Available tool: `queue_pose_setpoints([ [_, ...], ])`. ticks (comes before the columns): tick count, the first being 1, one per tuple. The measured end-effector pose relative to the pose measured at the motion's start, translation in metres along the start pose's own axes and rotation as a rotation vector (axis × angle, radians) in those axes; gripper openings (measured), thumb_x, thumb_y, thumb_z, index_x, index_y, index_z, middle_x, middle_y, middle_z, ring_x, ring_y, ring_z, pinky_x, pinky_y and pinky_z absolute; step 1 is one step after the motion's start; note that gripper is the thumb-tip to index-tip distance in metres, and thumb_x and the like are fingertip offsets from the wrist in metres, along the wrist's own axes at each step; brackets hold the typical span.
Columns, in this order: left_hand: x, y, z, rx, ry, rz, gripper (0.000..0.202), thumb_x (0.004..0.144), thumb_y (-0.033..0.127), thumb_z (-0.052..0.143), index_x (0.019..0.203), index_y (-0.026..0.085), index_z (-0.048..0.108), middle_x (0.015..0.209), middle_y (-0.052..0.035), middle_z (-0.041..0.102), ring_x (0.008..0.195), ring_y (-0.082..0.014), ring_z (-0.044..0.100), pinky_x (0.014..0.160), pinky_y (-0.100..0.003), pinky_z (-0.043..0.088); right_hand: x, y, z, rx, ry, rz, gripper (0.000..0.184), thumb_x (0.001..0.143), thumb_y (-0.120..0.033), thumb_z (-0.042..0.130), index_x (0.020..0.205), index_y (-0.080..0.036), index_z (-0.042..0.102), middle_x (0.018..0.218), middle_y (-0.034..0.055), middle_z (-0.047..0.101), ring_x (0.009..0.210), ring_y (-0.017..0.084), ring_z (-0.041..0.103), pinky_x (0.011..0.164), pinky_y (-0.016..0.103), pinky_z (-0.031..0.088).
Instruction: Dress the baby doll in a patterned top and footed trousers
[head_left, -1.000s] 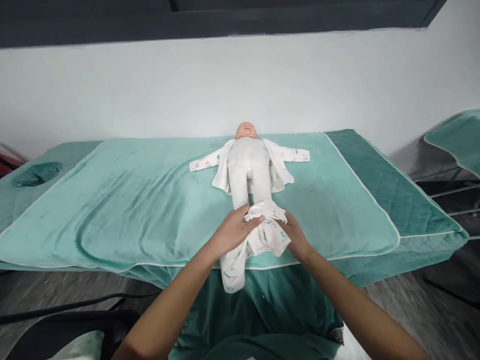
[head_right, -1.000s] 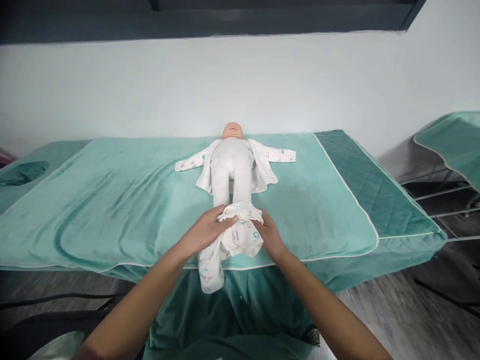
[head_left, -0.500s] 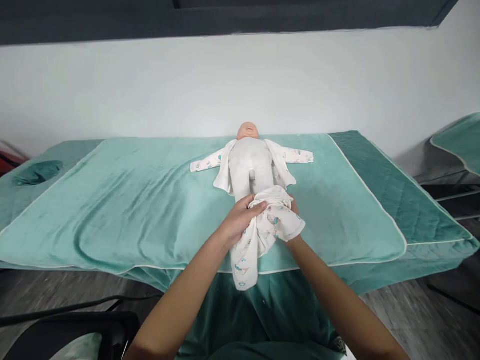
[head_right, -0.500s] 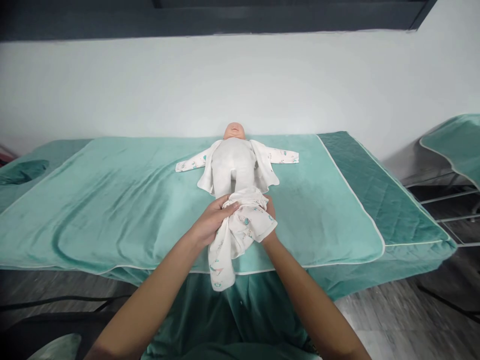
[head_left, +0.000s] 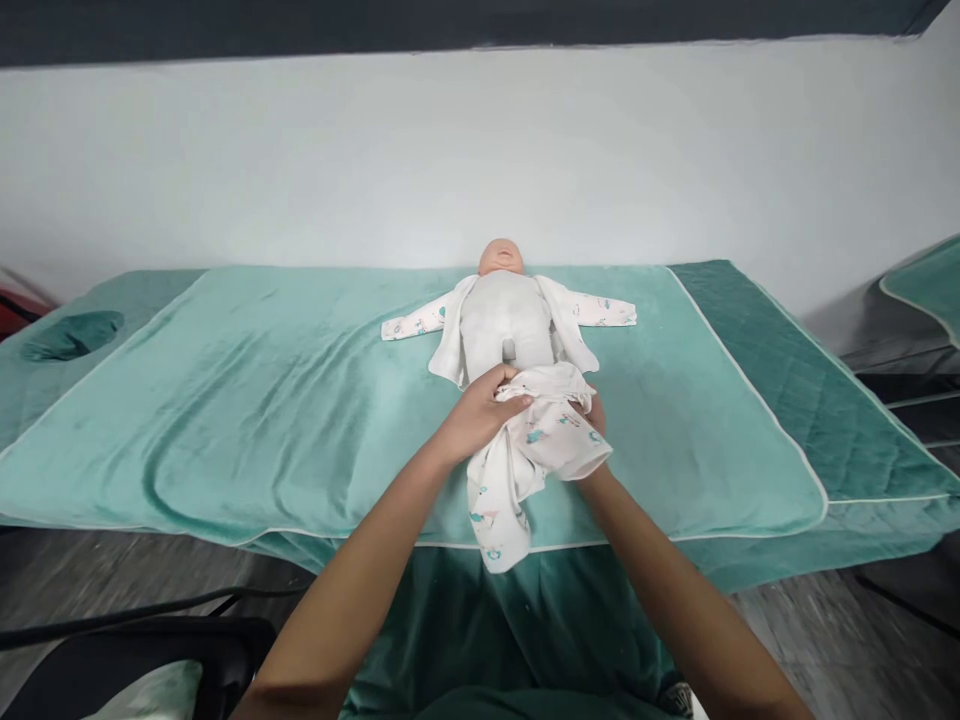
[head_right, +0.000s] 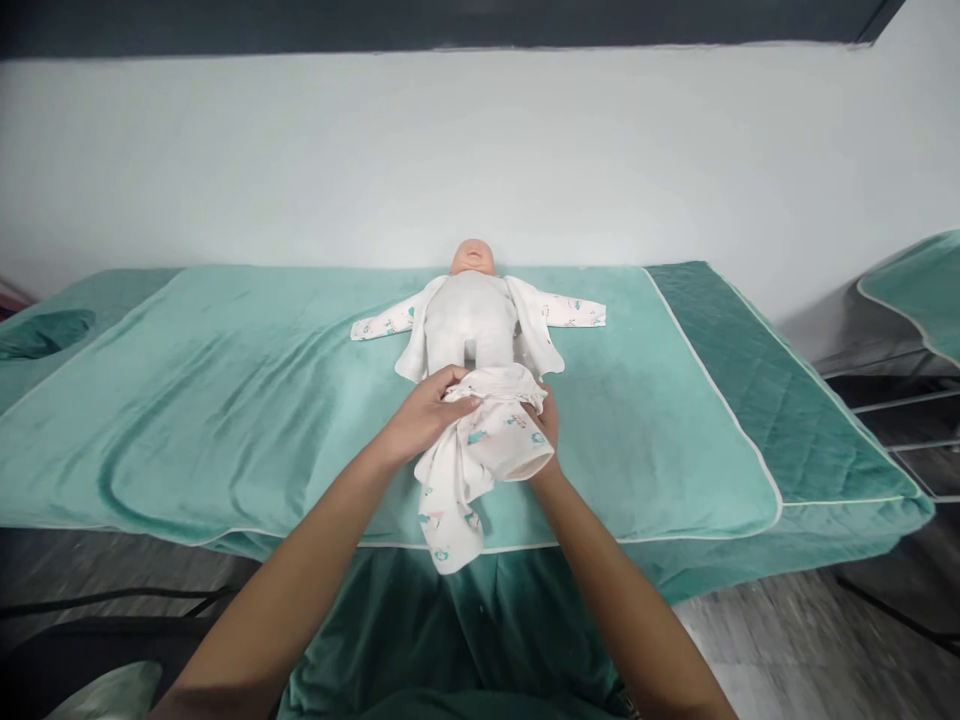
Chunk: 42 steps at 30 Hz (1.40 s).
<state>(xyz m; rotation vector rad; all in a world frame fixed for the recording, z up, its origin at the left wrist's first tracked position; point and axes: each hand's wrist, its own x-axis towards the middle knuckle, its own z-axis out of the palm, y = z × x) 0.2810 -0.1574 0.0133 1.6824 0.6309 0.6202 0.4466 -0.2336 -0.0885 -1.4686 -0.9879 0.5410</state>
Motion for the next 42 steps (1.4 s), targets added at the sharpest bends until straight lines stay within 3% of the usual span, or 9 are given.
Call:
queue_pose_setpoints([
  [4, 0.016, 0.003, -0.003, 0.200, 0.108, 0.062, 0.014, 0.085, 0.029, 0.061, 0.095, 0.020, 0.060, 0.092, 0.0011, 0.062, 0.089, -0.0167, 0.056, 0.083, -0.027, 0.042, 0.005, -0.009, 0.002, 0.132, 0.155, -0.038, 0.022, 0.089, -0.037, 0.052, 0.103, -0.020, 0.057, 0.097, 0.0034, 0.065, 0.091, 0.021, 0.061, 0.086, 0.038, 0.051],
  [13, 0.048, -0.007, -0.003, 0.478, 0.307, 0.168, 0.011, 0.084, 0.016, 0.053, 0.092, 0.020, 0.060, 0.091, -0.0014, 0.065, 0.090, -0.0187, 0.059, 0.085, -0.031, 0.043, 0.044, -0.025, 0.007, 0.127, 0.223, -0.080, 0.015, 0.078, -0.030, 0.054, 0.090, -0.021, 0.056, 0.089, 0.0021, 0.063, 0.091, 0.020, 0.056, 0.085, 0.036, 0.046],
  [17, 0.051, -0.012, -0.012, 0.334, 0.329, 0.121, 0.011, 0.081, 0.018, 0.060, 0.092, 0.020, 0.062, 0.093, -0.0009, 0.066, 0.090, -0.0175, 0.059, 0.084, -0.029, 0.044, 0.047, -0.026, 0.007, 0.068, 0.223, -0.063, 0.016, 0.078, -0.032, 0.056, 0.091, -0.021, 0.057, 0.084, -0.0002, 0.062, 0.085, 0.019, 0.054, 0.080, 0.032, 0.045],
  [22, 0.037, -0.017, -0.036, -0.094, 0.056, -0.021, 0.028, 0.078, 0.038, 0.075, 0.095, 0.017, 0.066, 0.087, 0.0002, 0.065, 0.081, -0.0144, 0.058, 0.076, -0.025, 0.043, 0.039, -0.032, 0.000, -0.005, 0.102, -0.143, 0.023, 0.080, -0.023, 0.053, 0.102, -0.022, 0.059, 0.095, 0.0013, 0.061, 0.088, 0.019, 0.055, 0.083, 0.031, 0.045],
  [26, 0.029, -0.021, -0.041, -0.291, 0.069, -0.036, 0.033, 0.075, 0.041, 0.080, 0.094, 0.016, 0.070, 0.085, -0.0013, 0.067, 0.079, -0.0135, 0.059, 0.074, -0.024, 0.043, 0.040, -0.059, -0.010, -0.044, -0.200, -0.251, 0.030, 0.085, -0.027, 0.056, 0.115, -0.023, 0.060, 0.112, 0.0050, 0.064, 0.104, 0.022, 0.057, 0.091, 0.035, 0.044],
  [29, 0.028, -0.020, -0.035, -0.402, 0.088, -0.034, 0.035, 0.073, 0.040, 0.082, 0.095, 0.016, 0.071, 0.084, -0.0018, 0.068, 0.077, -0.0135, 0.060, 0.073, -0.024, 0.045, 0.047, -0.089, -0.011, -0.132, -0.463, -0.139, 0.032, 0.088, -0.043, 0.064, 0.112, -0.022, 0.062, 0.103, 0.0037, 0.067, 0.093, 0.022, 0.059, 0.078, 0.033, 0.045],
  [31, 0.028, -0.018, -0.029, -0.424, 0.098, -0.018, 0.034, 0.072, 0.040, 0.082, 0.095, 0.017, 0.072, 0.084, -0.0013, 0.068, 0.076, -0.0135, 0.060, 0.073, -0.024, 0.045, 0.051, -0.106, -0.008, -0.184, -0.553, -0.068, 0.035, 0.084, -0.050, 0.069, 0.104, -0.021, 0.064, 0.092, 0.0017, 0.068, 0.084, 0.020, 0.059, 0.070, 0.030, 0.043],
  [38, 0.023, -0.016, -0.026, -0.219, 0.154, 0.071, 0.031, 0.082, 0.046, 0.073, 0.095, 0.018, 0.069, 0.084, 0.0000, 0.064, 0.080, -0.0131, 0.056, 0.074, -0.024, 0.042, 0.058, -0.112, 0.002, -0.051, -0.525, 0.037, 0.030, 0.079, -0.046, 0.074, 0.090, -0.018, 0.068, 0.081, 0.0000, 0.066, 0.074, 0.016, 0.057, 0.064, 0.027, 0.041],
  [42, 0.017, -0.018, -0.038, -0.135, 0.021, 0.019, 0.032, 0.082, 0.047, 0.073, 0.085, 0.017, 0.062, 0.073, 0.0034, 0.051, 0.068, -0.0097, 0.045, 0.063, -0.022, 0.033, 0.062, -0.105, 0.000, 0.182, -0.429, 0.172, 0.027, 0.074, -0.041, 0.078, 0.081, -0.018, 0.065, 0.071, -0.0017, 0.063, 0.062, 0.013, 0.054, 0.057, 0.025, 0.042],
])
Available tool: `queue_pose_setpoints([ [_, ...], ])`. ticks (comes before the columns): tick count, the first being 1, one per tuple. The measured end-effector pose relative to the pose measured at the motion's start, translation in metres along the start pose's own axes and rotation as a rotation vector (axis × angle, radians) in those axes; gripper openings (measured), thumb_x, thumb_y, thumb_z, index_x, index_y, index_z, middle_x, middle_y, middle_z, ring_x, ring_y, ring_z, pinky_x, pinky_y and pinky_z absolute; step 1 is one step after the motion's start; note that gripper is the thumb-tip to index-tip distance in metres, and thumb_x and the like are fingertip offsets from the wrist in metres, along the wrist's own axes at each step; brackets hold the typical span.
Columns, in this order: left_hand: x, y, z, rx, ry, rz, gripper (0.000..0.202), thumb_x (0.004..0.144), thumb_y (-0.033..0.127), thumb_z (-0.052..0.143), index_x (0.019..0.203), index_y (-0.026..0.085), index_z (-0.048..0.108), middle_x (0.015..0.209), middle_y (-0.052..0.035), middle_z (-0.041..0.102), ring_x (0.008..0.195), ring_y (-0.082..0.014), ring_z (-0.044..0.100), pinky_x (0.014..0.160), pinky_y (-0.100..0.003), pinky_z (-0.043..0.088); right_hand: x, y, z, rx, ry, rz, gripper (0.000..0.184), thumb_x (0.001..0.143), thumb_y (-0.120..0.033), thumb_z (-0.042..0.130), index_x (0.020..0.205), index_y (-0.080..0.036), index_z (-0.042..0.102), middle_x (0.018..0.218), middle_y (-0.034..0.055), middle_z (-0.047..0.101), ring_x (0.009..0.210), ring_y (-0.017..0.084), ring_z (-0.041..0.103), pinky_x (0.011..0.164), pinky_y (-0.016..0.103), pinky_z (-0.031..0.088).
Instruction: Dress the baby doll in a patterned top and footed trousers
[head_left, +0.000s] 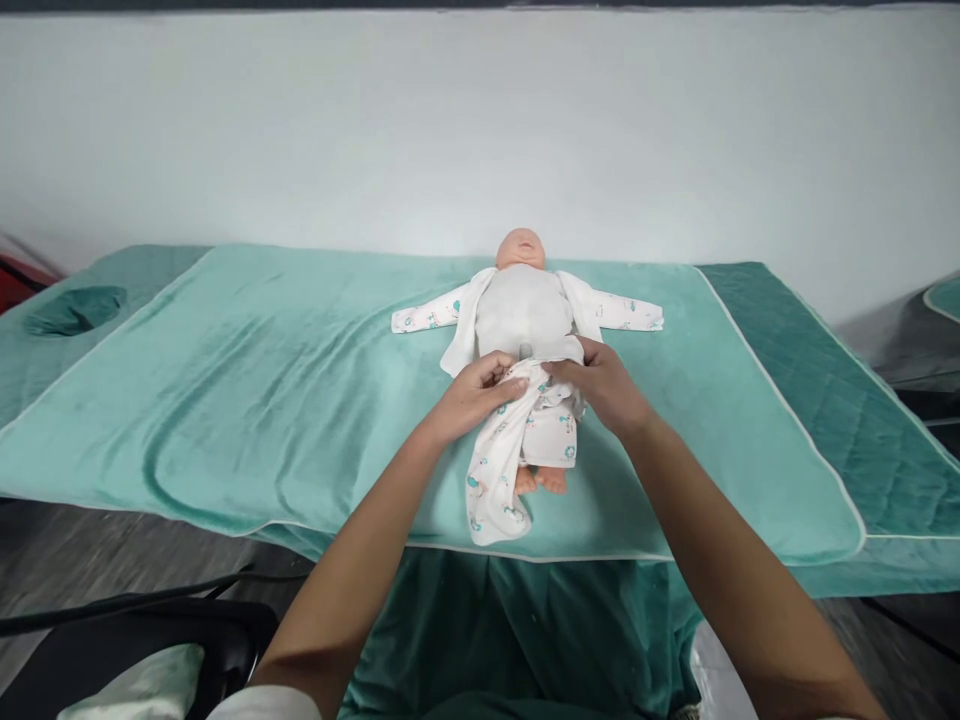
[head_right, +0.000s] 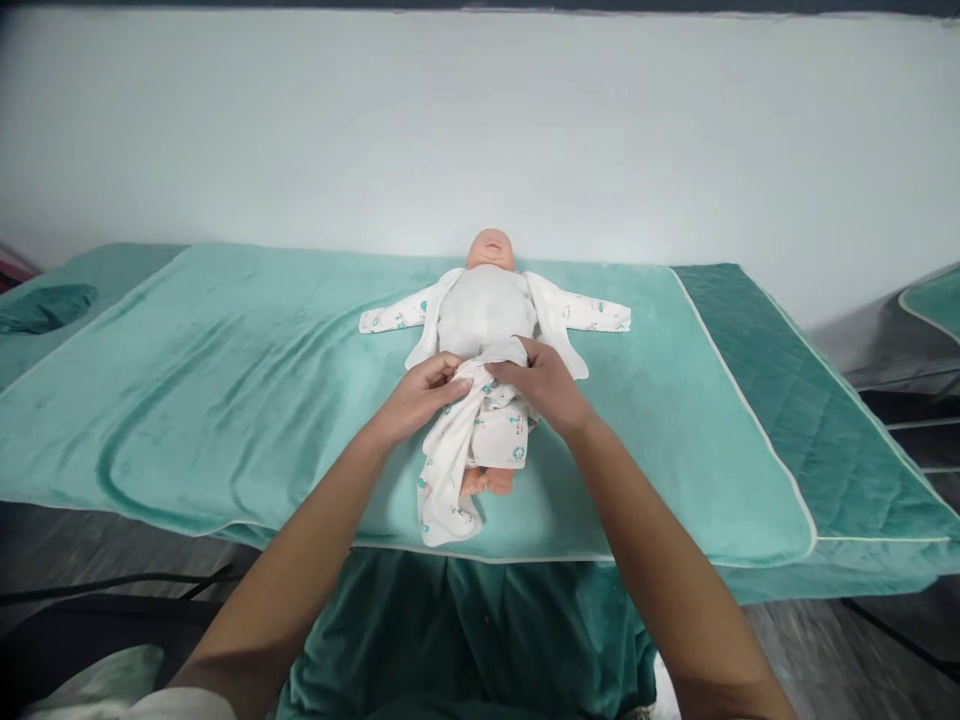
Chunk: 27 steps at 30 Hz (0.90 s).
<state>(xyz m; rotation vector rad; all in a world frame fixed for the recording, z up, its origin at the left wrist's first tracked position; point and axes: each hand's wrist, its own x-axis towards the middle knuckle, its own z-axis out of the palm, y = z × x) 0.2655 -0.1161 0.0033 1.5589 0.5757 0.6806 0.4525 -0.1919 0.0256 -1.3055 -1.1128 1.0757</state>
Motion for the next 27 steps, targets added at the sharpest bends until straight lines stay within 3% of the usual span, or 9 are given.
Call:
queue_pose_setpoints([
  [3, 0.001, -0.005, -0.004, -0.061, -0.035, -0.024, 0.037, 0.079, 0.049, 0.075, 0.079, 0.017, 0.057, 0.070, 0.0040, 0.048, 0.065, -0.0092, 0.043, 0.060, -0.022, 0.031, 0.002, 0.000, 0.000, 0.085, -0.029, 0.027, 0.028, 0.071, -0.039, 0.080, 0.080, -0.019, 0.062, 0.069, -0.0029, 0.061, 0.060, 0.012, 0.054, 0.055, 0.025, 0.042],
  [8, 0.011, -0.014, 0.007, -0.317, 0.207, 0.009, 0.039, 0.077, 0.053, 0.075, 0.086, 0.020, 0.056, 0.072, 0.0042, 0.052, 0.063, -0.0102, 0.045, 0.061, -0.022, 0.037, 0.004, -0.007, 0.004, -0.080, -0.229, 0.112, 0.040, 0.066, -0.037, 0.085, 0.097, -0.020, 0.066, 0.080, -0.0018, 0.066, 0.068, 0.015, 0.059, 0.057, 0.026, 0.044],
  [11, 0.014, -0.013, 0.012, -0.358, 0.253, -0.032, 0.042, 0.077, 0.058, 0.072, 0.084, 0.020, 0.057, 0.072, 0.0035, 0.054, 0.064, -0.0108, 0.047, 0.060, -0.022, 0.038, 0.005, -0.011, 0.008, -0.275, -0.297, 0.171, 0.035, 0.066, -0.039, 0.085, 0.087, -0.017, 0.069, 0.078, 0.0017, 0.067, 0.069, 0.017, 0.059, 0.056, 0.027, 0.043],
  [14, 0.009, -0.008, 0.009, -0.235, 0.201, -0.060, 0.046, 0.082, 0.064, 0.064, 0.085, 0.019, 0.061, 0.075, 0.0015, 0.058, 0.069, -0.0126, 0.051, 0.063, -0.024, 0.040, 0.007, -0.011, 0.012, -0.190, -0.186, 0.128, 0.028, 0.072, -0.040, 0.079, 0.084, -0.018, 0.067, 0.075, 0.0008, 0.065, 0.068, 0.016, 0.058, 0.057, 0.026, 0.043],
  [17, 0.002, -0.003, 0.004, -0.075, 0.041, -0.071, 0.046, 0.077, 0.060, 0.072, 0.092, 0.017, 0.067, 0.082, -0.0002, 0.064, 0.075, -0.0151, 0.056, 0.067, -0.025, 0.043, 0.011, -0.008, 0.014, 0.012, -0.033, 0.055, 0.026, 0.074, -0.039, 0.076, 0.078, -0.020, 0.059, 0.067, -0.0039, 0.056, 0.061, 0.012, 0.051, 0.055, 0.024, 0.039],
  [20, -0.001, -0.003, 0.006, -0.148, -0.031, -0.119, 0.046, 0.072, 0.050, 0.080, 0.103, 0.017, 0.068, 0.091, -0.0020, 0.069, 0.083, -0.0181, 0.062, 0.074, -0.027, 0.047, 0.014, -0.002, 0.016, 0.056, 0.008, 0.039, 0.029, 0.075, -0.042, 0.075, 0.075, -0.021, 0.055, 0.065, -0.0050, 0.053, 0.060, 0.011, 0.048, 0.054, 0.023, 0.038],
  [24, 0.007, -0.012, 0.012, -0.386, 0.182, -0.105, 0.043, 0.073, 0.049, 0.079, 0.101, 0.019, 0.065, 0.087, 0.0000, 0.068, 0.078, -0.0157, 0.061, 0.073, -0.027, 0.048, 0.014, 0.001, 0.017, -0.076, -0.123, 0.015, 0.037, 0.072, -0.042, 0.080, 0.098, -0.021, 0.066, 0.088, 0.0003, 0.069, 0.081, 0.018, 0.062, 0.069, 0.029, 0.048],
  [27, 0.012, -0.019, 0.014, -0.405, 0.284, -0.098, 0.041, 0.073, 0.052, 0.078, 0.095, 0.020, 0.064, 0.081, 0.0012, 0.065, 0.072, -0.0141, 0.059, 0.067, -0.026, 0.046, 0.013, 0.002, 0.017, -0.257, -0.265, 0.010, 0.047, 0.066, -0.039, 0.085, 0.106, -0.020, 0.069, 0.098, 0.0027, 0.072, 0.091, 0.023, 0.064, 0.074, 0.031, 0.050],
])
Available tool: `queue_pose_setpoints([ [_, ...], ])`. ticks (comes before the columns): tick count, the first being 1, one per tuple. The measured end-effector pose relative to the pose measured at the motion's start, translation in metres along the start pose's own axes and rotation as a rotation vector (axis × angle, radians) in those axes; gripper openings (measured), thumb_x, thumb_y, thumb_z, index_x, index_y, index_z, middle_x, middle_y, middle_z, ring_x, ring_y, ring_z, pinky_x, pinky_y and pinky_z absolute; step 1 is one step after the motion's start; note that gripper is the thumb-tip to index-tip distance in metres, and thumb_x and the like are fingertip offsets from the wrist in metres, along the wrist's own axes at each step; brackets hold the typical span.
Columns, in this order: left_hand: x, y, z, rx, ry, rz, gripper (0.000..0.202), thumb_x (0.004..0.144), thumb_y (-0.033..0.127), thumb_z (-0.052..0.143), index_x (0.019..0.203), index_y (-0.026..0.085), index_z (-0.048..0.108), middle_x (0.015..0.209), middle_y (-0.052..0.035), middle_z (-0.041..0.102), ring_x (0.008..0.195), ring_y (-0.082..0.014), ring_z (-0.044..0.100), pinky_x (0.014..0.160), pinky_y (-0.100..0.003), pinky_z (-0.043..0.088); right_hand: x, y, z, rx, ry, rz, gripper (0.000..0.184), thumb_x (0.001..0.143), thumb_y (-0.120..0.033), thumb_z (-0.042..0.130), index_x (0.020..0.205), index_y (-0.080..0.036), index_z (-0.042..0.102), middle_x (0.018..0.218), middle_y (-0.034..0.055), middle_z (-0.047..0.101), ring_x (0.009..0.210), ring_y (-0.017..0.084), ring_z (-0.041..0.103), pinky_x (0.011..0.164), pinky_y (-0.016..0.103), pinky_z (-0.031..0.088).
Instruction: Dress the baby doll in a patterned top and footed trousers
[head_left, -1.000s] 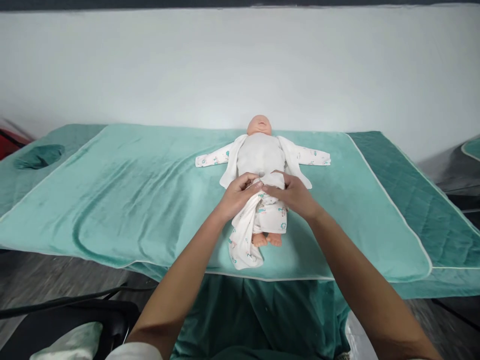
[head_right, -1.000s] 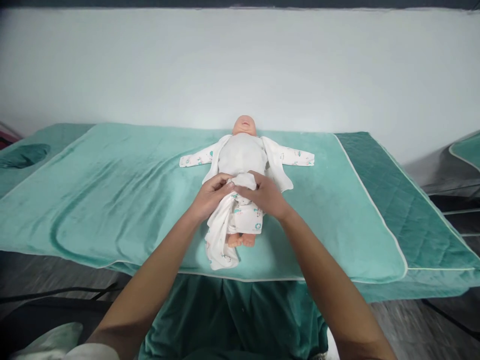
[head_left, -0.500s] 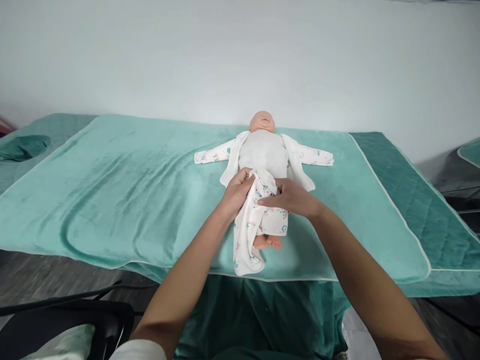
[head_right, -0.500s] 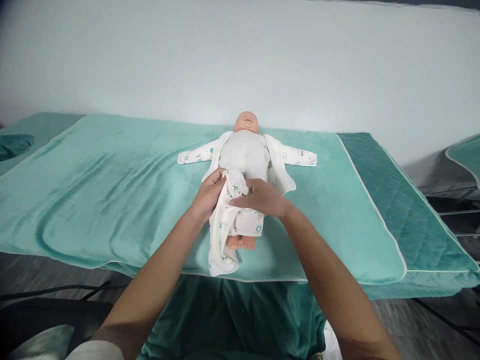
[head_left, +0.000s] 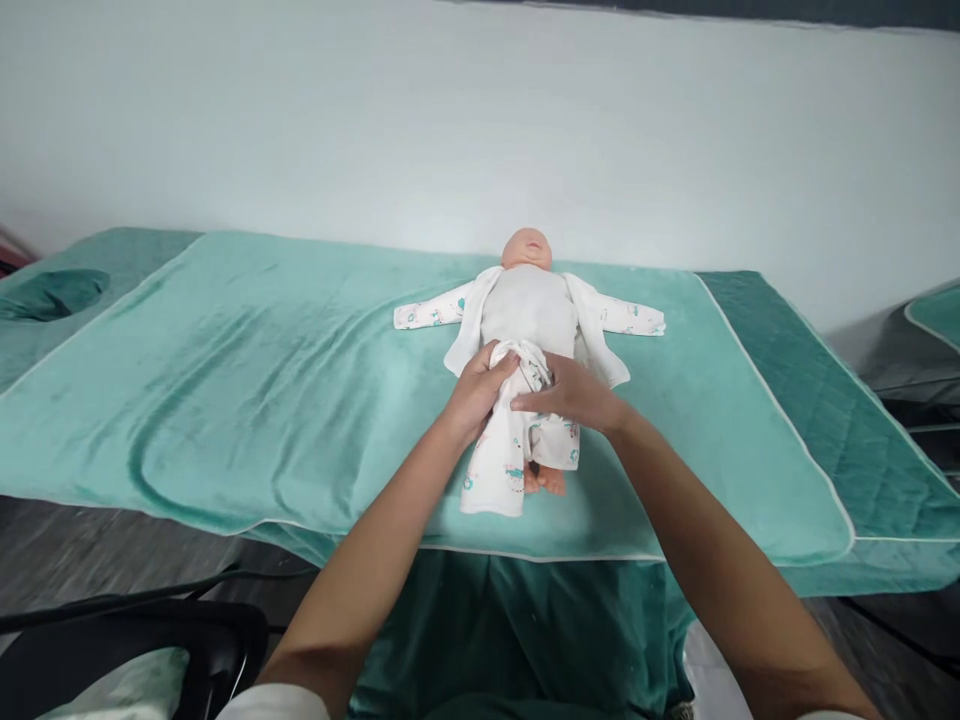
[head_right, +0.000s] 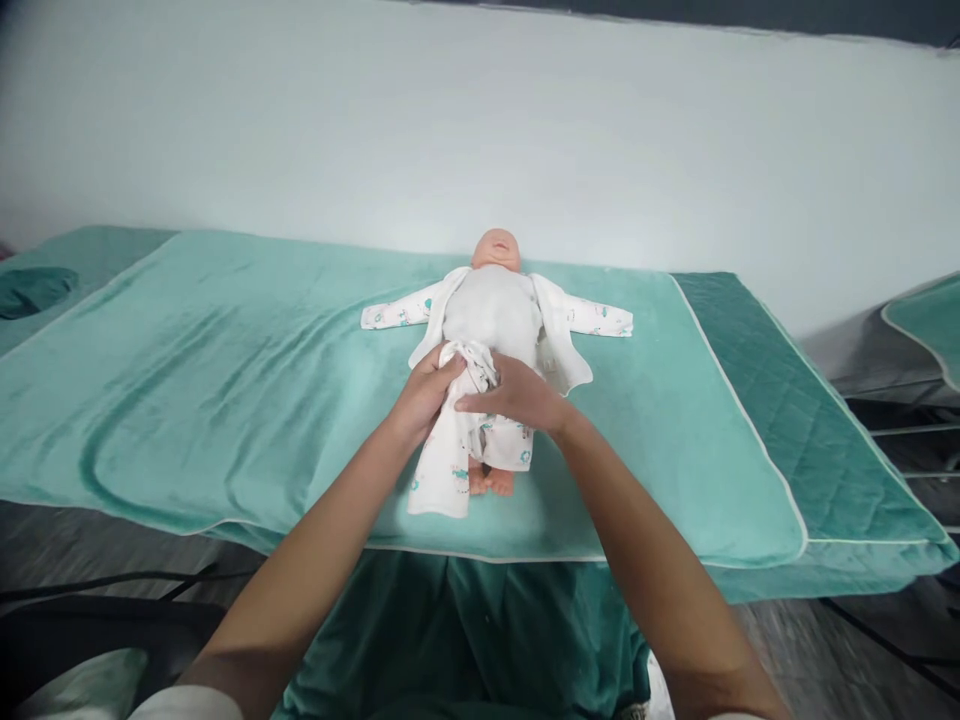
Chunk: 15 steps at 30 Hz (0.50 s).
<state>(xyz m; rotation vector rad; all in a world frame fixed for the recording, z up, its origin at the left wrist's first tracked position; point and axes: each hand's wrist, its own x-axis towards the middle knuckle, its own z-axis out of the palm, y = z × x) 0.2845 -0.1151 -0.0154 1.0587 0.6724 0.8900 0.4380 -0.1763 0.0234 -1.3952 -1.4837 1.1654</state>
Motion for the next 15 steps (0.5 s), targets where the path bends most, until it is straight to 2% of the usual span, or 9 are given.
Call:
queue_pose_setpoints([
  [3, -0.002, 0.001, -0.001, 0.088, 0.005, 0.030, 0.042, 0.077, 0.058, 0.073, 0.090, 0.019, 0.063, 0.079, 0.0003, 0.064, 0.072, -0.0150, 0.058, 0.068, -0.026, 0.045, 0.001, 0.004, 0.000, -0.058, -0.037, 0.056, 0.035, 0.069, -0.040, 0.083, 0.092, -0.017, 0.071, 0.086, 0.0021, 0.072, 0.078, 0.020, 0.063, 0.066, 0.029, 0.048],
  [6, -0.012, 0.010, 0.000, 0.314, -0.030, 0.110, 0.043, 0.083, 0.060, 0.065, 0.091, 0.018, 0.063, 0.086, -0.0015, 0.066, 0.083, -0.0176, 0.059, 0.076, -0.028, 0.046, 0.002, 0.009, 0.001, 0.121, 0.078, 0.060, 0.030, 0.072, -0.038, 0.079, 0.093, -0.018, 0.069, 0.082, 0.0002, 0.069, 0.072, 0.017, 0.061, 0.064, 0.027, 0.047],
  [9, -0.022, 0.018, 0.001, 0.500, -0.120, 0.137, 0.044, 0.080, 0.055, 0.071, 0.104, 0.019, 0.064, 0.098, -0.0024, 0.067, 0.093, -0.0203, 0.060, 0.081, -0.028, 0.046, 0.002, 0.012, 0.002, 0.350, 0.197, 0.048, 0.027, 0.072, -0.034, 0.078, 0.089, -0.019, 0.065, 0.077, -0.0019, 0.066, 0.067, 0.014, 0.059, 0.062, 0.026, 0.047],
  [12, -0.024, 0.018, 0.000, 0.450, -0.226, 0.029, 0.045, 0.079, 0.051, 0.073, 0.107, 0.018, 0.064, 0.098, -0.0030, 0.068, 0.090, -0.0205, 0.061, 0.077, -0.028, 0.047, 0.002, 0.012, 0.002, 0.466, 0.253, 0.046, 0.028, 0.069, -0.034, 0.080, 0.082, -0.020, 0.059, 0.068, -0.0050, 0.059, 0.060, 0.012, 0.054, 0.057, 0.024, 0.044],
  [15, -0.020, 0.010, -0.001, 0.218, -0.168, -0.003, 0.039, 0.078, 0.046, 0.075, 0.103, 0.018, 0.064, 0.093, -0.0014, 0.067, 0.083, -0.0173, 0.061, 0.074, -0.027, 0.047, 0.000, 0.012, 0.000, 0.404, 0.200, 0.008, 0.030, 0.072, -0.039, 0.080, 0.088, -0.020, 0.062, 0.075, -0.0033, 0.063, 0.065, 0.013, 0.057, 0.060, 0.025, 0.045],
])
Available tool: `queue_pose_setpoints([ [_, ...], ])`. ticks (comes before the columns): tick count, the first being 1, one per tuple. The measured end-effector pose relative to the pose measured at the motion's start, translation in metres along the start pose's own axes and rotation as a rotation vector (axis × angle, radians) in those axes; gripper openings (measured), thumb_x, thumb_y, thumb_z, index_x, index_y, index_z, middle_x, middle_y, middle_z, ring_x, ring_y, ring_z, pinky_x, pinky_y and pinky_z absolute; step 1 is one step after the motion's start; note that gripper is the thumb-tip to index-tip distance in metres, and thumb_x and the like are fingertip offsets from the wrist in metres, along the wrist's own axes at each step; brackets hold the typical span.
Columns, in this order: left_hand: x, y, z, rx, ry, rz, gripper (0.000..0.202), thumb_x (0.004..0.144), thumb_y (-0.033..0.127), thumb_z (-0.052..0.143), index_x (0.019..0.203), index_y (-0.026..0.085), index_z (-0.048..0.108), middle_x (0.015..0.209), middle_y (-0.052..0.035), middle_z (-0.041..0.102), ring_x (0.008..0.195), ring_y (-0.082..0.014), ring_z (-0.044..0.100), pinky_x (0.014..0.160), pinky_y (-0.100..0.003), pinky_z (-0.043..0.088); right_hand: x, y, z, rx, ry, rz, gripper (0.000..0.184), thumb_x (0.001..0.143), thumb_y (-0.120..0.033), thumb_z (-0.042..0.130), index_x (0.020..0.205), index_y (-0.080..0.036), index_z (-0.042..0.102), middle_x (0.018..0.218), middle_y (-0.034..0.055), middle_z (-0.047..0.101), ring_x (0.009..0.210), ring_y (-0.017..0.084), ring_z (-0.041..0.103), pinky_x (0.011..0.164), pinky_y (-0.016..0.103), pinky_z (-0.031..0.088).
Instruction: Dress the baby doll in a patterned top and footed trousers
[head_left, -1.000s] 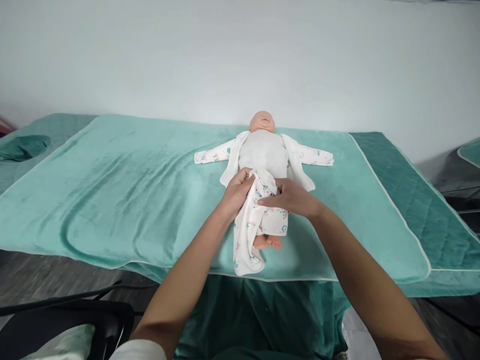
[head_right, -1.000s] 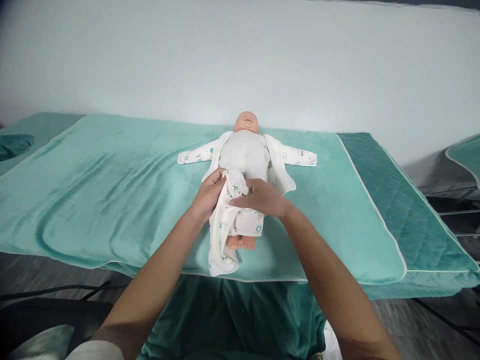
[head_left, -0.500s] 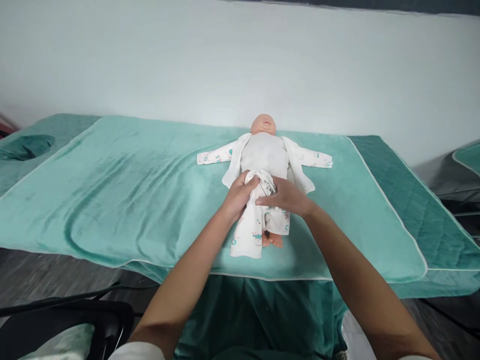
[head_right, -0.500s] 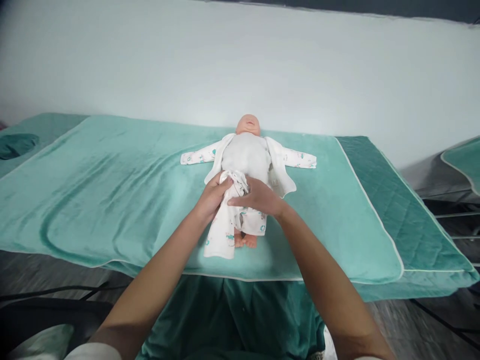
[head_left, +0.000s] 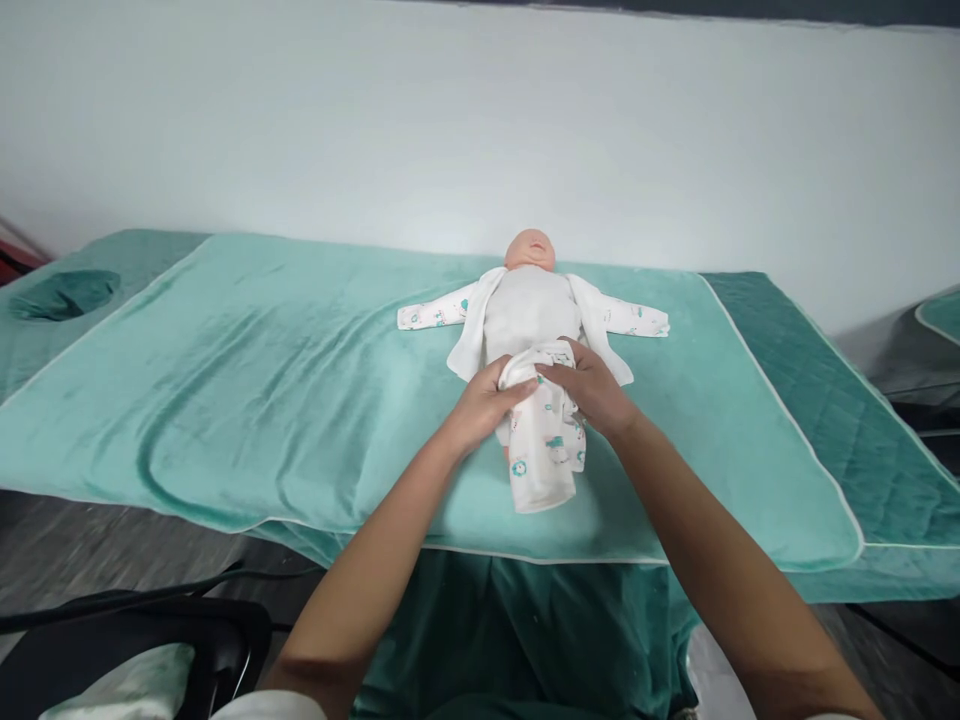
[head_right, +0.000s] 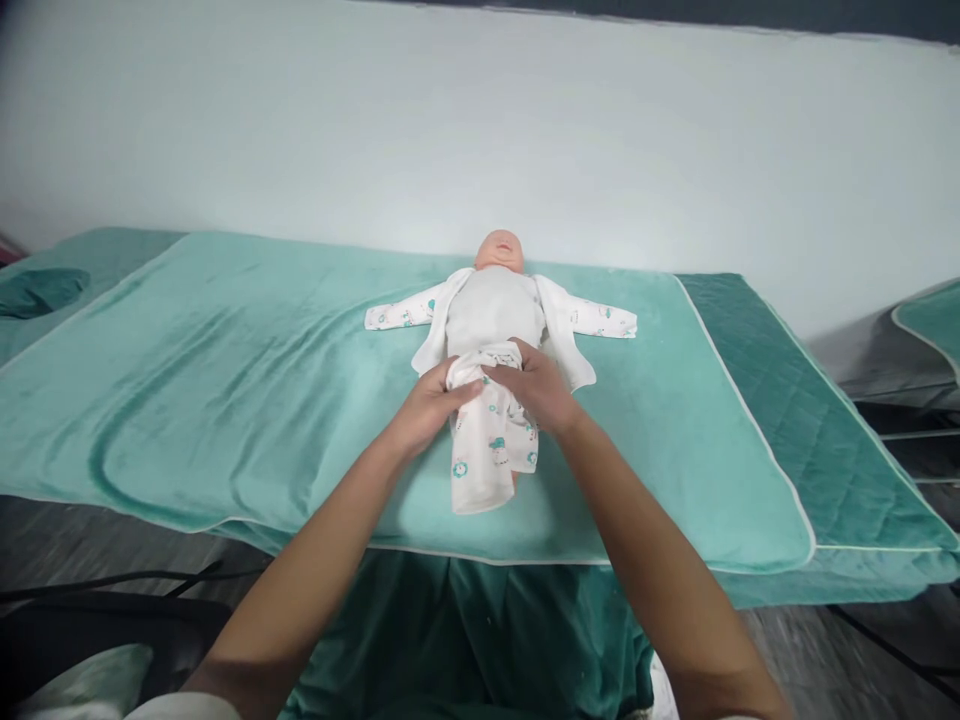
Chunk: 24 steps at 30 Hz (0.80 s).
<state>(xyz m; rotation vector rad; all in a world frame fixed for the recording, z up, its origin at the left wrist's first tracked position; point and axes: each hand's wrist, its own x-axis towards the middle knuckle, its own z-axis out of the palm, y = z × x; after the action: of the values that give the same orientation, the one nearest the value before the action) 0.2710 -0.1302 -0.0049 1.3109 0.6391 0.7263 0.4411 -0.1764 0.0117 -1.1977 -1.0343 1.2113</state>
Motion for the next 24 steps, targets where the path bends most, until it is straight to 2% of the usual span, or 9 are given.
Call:
queue_pose_setpoints([
  [3, 0.007, -0.005, 0.001, -0.216, 0.090, 0.033, 0.034, 0.077, 0.042, 0.075, 0.099, 0.019, 0.061, 0.085, 0.0015, 0.064, 0.077, -0.0145, 0.059, 0.071, -0.026, 0.047, -0.002, -0.003, -0.004, -0.163, -0.204, 0.047, 0.040, 0.072, -0.042, 0.081, 0.101, -0.019, 0.067, 0.090, 0.0015, 0.071, 0.077, 0.017, 0.063, 0.069, 0.028, 0.049],
  [6, 0.009, -0.004, 0.002, -0.200, 0.144, 0.063, 0.030, 0.075, 0.040, 0.075, 0.089, 0.018, 0.061, 0.077, 0.0029, 0.061, 0.071, -0.0124, 0.056, 0.068, -0.024, 0.045, -0.003, -0.005, -0.007, -0.364, -0.339, 0.132, 0.041, 0.070, -0.042, 0.083, 0.099, -0.016, 0.070, 0.091, 0.0035, 0.072, 0.080, 0.020, 0.064, 0.069, 0.029, 0.049],
  [8, 0.005, -0.003, 0.003, -0.108, 0.184, 0.072, 0.028, 0.074, 0.039, 0.075, 0.084, 0.017, 0.061, 0.074, 0.0035, 0.060, 0.069, -0.0113, 0.053, 0.067, -0.022, 0.044, -0.003, -0.005, -0.010, -0.414, -0.325, 0.126, 0.039, 0.072, -0.042, 0.080, 0.098, -0.015, 0.070, 0.090, 0.0035, 0.071, 0.080, 0.019, 0.063, 0.069, 0.029, 0.048],
  [11, -0.014, -0.002, 0.011, -0.040, 0.212, 0.031, 0.026, 0.076, 0.039, 0.072, 0.086, 0.017, 0.063, 0.075, 0.0034, 0.061, 0.069, -0.0110, 0.053, 0.065, -0.021, 0.044, -0.003, -0.002, -0.013, -0.408, -0.245, 0.051, 0.034, 0.073, -0.036, 0.076, 0.100, -0.016, 0.068, 0.088, 0.0020, 0.069, 0.078, 0.017, 0.061, 0.069, 0.028, 0.046],
  [16, -0.064, -0.001, 0.043, -0.087, 0.251, -0.165, 0.027, 0.082, 0.043, 0.069, 0.091, 0.018, 0.063, 0.072, 0.0029, 0.061, 0.063, -0.0114, 0.054, 0.058, -0.021, 0.043, -0.003, -0.004, -0.010, -0.630, -0.219, -0.029, 0.010, 0.074, -0.024, 0.062, 0.081, -0.017, 0.064, 0.077, -0.0012, 0.065, 0.073, 0.015, 0.057, 0.066, 0.024, 0.041],
  [19, -0.089, 0.001, 0.064, -0.104, 0.290, -0.197, 0.024, 0.084, 0.039, 0.069, 0.092, 0.018, 0.064, 0.075, 0.0011, 0.065, 0.068, -0.0122, 0.057, 0.062, -0.021, 0.044, -0.005, -0.009, -0.005, -0.767, -0.258, -0.066, 0.010, 0.073, -0.018, 0.056, 0.077, -0.017, 0.065, 0.077, -0.0007, 0.068, 0.073, 0.014, 0.057, 0.066, 0.024, 0.040],
  [24, -0.115, -0.001, 0.085, -0.180, 0.391, -0.200, 0.030, 0.085, 0.042, 0.069, 0.103, 0.018, 0.066, 0.086, -0.0011, 0.068, 0.073, -0.0120, 0.056, 0.064, -0.021, 0.043, -0.007, -0.014, -0.002, -0.947, -0.384, -0.074, 0.013, 0.073, -0.018, 0.061, 0.083, -0.018, 0.069, 0.089, 0.0013, 0.073, 0.080, 0.017, 0.063, 0.070, 0.025, 0.040],
])
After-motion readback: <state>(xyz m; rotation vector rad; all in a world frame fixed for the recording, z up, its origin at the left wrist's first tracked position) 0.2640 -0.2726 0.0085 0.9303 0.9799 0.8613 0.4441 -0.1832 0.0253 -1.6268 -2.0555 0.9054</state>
